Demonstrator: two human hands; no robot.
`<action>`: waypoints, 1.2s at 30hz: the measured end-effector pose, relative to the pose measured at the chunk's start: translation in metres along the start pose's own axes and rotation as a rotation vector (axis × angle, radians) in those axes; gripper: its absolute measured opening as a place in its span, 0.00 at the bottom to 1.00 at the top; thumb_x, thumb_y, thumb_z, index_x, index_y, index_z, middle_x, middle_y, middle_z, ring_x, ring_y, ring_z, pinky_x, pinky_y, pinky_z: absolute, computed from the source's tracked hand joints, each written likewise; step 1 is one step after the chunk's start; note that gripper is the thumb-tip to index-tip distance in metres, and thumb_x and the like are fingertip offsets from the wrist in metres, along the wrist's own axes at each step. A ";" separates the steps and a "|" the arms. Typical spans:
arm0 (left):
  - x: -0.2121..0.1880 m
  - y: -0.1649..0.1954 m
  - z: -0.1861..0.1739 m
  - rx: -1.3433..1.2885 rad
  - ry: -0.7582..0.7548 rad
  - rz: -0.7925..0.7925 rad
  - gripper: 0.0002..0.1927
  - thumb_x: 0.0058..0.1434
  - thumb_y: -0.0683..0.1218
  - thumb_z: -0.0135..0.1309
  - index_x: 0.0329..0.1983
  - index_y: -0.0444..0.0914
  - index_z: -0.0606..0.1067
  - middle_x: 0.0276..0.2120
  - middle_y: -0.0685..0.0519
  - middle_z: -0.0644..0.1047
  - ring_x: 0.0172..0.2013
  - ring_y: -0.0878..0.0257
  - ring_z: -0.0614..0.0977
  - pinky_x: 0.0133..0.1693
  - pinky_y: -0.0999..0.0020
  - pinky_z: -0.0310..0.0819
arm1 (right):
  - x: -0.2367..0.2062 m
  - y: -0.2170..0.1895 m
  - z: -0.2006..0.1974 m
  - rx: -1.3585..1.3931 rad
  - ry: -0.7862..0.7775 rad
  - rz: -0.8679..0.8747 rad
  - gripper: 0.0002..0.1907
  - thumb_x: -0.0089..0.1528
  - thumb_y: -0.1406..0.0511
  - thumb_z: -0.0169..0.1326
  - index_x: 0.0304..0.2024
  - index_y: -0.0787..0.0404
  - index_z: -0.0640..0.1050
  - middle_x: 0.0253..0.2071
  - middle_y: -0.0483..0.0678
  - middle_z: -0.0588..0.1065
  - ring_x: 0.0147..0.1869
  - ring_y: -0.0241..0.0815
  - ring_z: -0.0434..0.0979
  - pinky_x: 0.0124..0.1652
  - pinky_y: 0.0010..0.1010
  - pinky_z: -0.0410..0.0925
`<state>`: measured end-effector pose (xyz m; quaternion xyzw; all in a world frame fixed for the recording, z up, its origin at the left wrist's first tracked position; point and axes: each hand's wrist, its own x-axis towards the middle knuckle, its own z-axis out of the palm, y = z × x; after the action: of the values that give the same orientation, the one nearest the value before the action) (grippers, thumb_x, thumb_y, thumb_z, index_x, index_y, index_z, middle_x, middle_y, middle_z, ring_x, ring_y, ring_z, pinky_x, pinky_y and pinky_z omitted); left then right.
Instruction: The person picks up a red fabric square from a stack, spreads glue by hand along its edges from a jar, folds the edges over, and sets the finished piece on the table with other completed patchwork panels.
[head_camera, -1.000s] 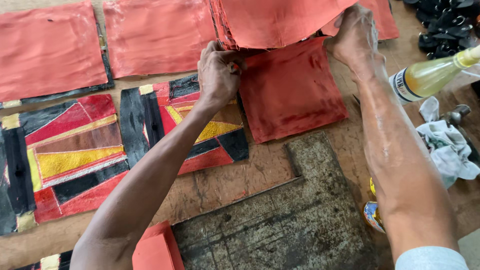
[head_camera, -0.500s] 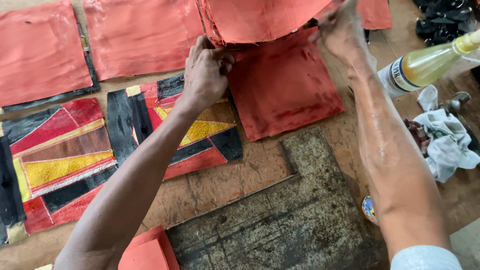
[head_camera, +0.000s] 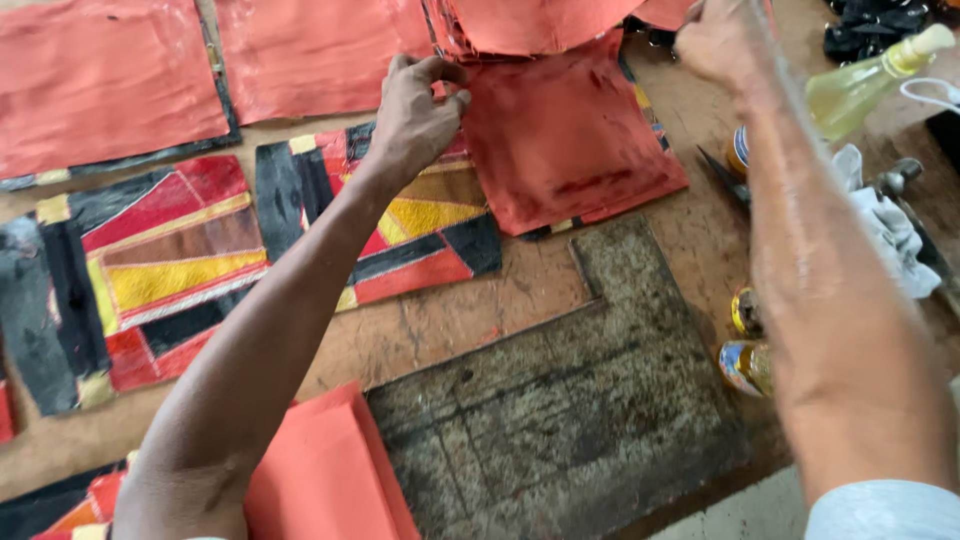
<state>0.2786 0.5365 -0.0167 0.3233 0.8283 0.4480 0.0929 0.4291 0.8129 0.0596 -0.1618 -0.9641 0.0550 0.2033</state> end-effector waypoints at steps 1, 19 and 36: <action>-0.005 0.005 -0.005 0.023 -0.013 0.026 0.13 0.60 0.48 0.60 0.48 0.43 0.81 0.53 0.41 0.69 0.55 0.47 0.72 0.58 0.57 0.68 | -0.005 0.002 -0.010 -0.003 -0.001 -0.008 0.09 0.55 0.72 0.55 0.37 0.66 0.81 0.33 0.60 0.79 0.35 0.55 0.81 0.32 0.46 0.72; -0.059 0.057 0.006 -0.106 0.045 0.463 0.16 0.54 0.38 0.65 0.44 0.37 0.75 0.41 0.49 0.76 0.42 0.59 0.80 0.48 0.65 0.77 | -0.089 -0.028 -0.032 0.326 -0.340 0.532 0.31 0.58 0.76 0.60 0.60 0.69 0.62 0.46 0.58 0.78 0.43 0.47 0.83 0.41 0.38 0.77; -0.127 0.170 -0.056 -0.370 0.074 0.871 0.09 0.69 0.32 0.56 0.48 0.36 0.71 0.46 0.51 0.77 0.45 0.63 0.84 0.43 0.71 0.83 | -0.089 0.016 -0.099 1.573 -0.503 0.259 0.26 0.67 0.70 0.58 0.65 0.60 0.65 0.59 0.59 0.74 0.63 0.52 0.78 0.65 0.51 0.71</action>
<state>0.4288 0.4858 0.1348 0.6024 0.5247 0.5965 -0.0769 0.5510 0.8024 0.1143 -0.0654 -0.6349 0.7693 0.0275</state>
